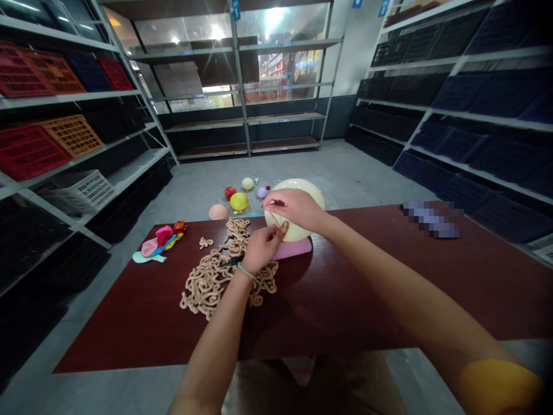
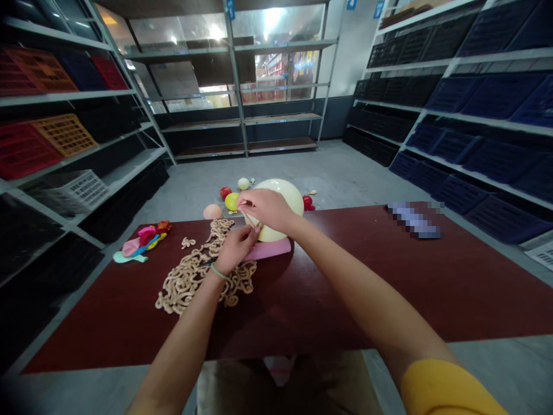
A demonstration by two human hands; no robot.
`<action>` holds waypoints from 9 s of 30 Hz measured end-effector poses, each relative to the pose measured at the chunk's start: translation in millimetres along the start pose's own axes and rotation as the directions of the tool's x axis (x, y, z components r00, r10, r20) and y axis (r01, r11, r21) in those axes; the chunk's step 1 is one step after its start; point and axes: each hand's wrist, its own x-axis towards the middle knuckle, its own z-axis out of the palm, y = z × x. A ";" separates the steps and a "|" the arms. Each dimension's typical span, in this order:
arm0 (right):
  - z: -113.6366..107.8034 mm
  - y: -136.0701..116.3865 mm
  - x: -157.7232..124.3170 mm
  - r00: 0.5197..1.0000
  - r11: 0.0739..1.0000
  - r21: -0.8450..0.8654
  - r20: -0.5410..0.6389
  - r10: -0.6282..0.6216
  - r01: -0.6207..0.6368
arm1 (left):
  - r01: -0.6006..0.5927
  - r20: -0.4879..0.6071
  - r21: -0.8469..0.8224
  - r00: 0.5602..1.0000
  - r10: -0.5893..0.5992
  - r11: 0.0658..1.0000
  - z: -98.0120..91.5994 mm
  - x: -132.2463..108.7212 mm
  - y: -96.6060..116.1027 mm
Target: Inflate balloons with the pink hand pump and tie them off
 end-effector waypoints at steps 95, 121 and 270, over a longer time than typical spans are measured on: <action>58.9 27.1 -79.0 0.863 0.995 -0.057 -0.495 -0.102 0.085 | -0.092 -0.251 -0.461 0.967 -0.030 0.883 20.0 -2.1 -20.9; 51.9 36.6 -83.9 0.841 0.970 -0.233 -0.512 -0.178 0.064 | -0.045 -0.179 -0.448 0.983 -0.040 0.893 13.4 3.1 -13.4; 106.3 30.1 -73.6 0.976 0.948 -0.266 -0.174 0.129 -0.173 | 0.159 -0.432 -0.549 0.787 -0.442 0.820 -144.4 19.5 -106.6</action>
